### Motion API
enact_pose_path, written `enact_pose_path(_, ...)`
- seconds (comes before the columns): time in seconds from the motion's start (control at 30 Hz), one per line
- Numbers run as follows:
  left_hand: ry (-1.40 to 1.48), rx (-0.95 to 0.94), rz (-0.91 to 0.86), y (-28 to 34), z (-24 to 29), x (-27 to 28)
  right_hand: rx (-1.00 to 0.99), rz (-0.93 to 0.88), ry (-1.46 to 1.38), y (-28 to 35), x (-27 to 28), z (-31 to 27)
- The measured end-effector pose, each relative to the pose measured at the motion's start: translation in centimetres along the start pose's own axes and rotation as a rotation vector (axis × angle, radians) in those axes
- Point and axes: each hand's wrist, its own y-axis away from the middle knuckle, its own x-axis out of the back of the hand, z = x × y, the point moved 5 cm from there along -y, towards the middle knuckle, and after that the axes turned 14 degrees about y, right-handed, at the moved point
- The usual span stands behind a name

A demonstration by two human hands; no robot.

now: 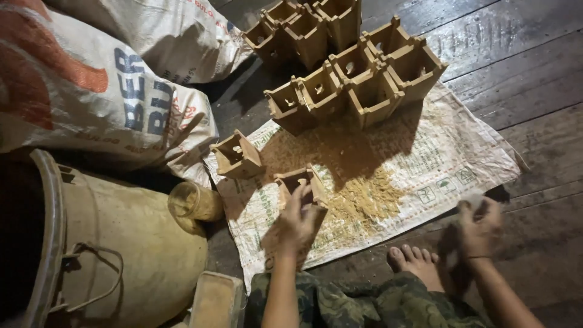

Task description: Assembling small wooden boxes by applying glue to the edges of wooden pieces and joining them together.

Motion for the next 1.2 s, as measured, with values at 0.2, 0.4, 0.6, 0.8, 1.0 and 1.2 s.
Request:
enact_pose_path(0.2, 0.342, 0.153, 0.805, 5.2, -5.0, 5.7, 0.238, 0.409, -0.045, -2.8, 0.0, 6.4)
enact_pose_path(0.4, 0.465, 0.316, 1.021, 9.1, -12.9, 7.5, -0.065, 0.348, 0.240, -2.2, 1.6, 8.9)
enact_pose_path(0.6, 0.337, 0.382, 0.859, 8.5, -12.6, 7.2, 0.070, 0.455, 0.371, -2.0, 0.7, 10.3)
enact_pose_path(0.8, 0.467, 0.266, 0.534, 2.0, -7.3, 4.7, 0.218, -0.201, 0.706, -1.3, -4.9, 11.7)
enact_pose_path(1.0, 0.676, 0.246, 0.490, -1.5, -10.3, 1.9, 0.372, -1.015, 1.031, 13.5, -12.6, 4.9)
enact_pose_path(1.2, 0.705, 0.225, 0.405, -2.2, -8.9, 1.2, 0.915, 0.085, 0.354, 4.2, -5.6, -6.3)
